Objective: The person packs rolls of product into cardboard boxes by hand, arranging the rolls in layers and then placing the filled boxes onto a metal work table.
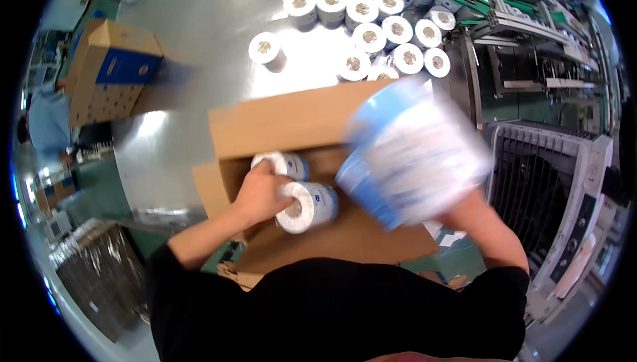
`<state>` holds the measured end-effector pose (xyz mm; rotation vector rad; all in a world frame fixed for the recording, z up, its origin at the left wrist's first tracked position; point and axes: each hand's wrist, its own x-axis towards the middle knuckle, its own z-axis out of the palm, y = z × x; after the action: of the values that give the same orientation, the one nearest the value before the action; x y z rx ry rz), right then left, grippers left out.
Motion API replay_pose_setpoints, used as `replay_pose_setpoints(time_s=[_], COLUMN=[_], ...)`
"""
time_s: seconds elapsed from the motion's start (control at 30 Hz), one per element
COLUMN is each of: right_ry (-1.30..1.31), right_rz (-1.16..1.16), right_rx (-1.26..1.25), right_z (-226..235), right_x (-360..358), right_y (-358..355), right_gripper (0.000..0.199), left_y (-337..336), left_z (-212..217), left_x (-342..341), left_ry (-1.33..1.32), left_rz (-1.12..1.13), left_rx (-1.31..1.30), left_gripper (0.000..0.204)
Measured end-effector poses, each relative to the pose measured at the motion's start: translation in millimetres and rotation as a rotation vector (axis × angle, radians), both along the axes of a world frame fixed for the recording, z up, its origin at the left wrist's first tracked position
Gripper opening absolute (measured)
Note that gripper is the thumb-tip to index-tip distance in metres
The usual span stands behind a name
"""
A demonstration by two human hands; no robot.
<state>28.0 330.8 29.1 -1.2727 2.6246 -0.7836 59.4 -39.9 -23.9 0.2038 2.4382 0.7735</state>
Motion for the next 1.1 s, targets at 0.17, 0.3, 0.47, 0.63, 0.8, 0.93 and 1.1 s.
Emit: replay_pose_setpoints(time_s=[0.17, 0.3, 0.47, 0.63, 0.8, 0.93, 1.1], right_ry=[-0.787, -0.789, -0.88, -0.945, -0.574, -0.395, -0.644], right_rz=[0.209, 0.041, -0.066, 0.326, -0.651, -0.94, -0.839], right_rx=[0.353, 0.346, 0.459, 0.109, -0.48, 0.108, 0.455], right_z=[-50, -165, -225, -107, -75, -160, -221], right_x=[25, 49, 65, 9, -91, -162, -190], right_y=[-107, -180, -236, -224, -120, -17, -17], right_gripper=[0.059, 0.073, 0.067, 0.044, 0.026, 0.052, 0.095], left_y=[-10, -13, 19, -34, -44, -27, -3], left_z=[-132, -125, 17, -110, -201, -229, -225], left_x=[61, 36, -87, -209, -242, -253, -250], left_ry=[0.106, -0.23, -0.648, 0.532, 0.384, 0.514, 0.489], left_rz=[-0.539, -0.601, -0.165, 0.141, 0.072, 0.11, 0.168], left_rx=[-0.676, -0.583, 0.347, -0.164, -0.551, -0.672, -0.383], left_gripper=[0.029, 0.031, 0.025, 0.039, 0.044, 0.034, 0.04])
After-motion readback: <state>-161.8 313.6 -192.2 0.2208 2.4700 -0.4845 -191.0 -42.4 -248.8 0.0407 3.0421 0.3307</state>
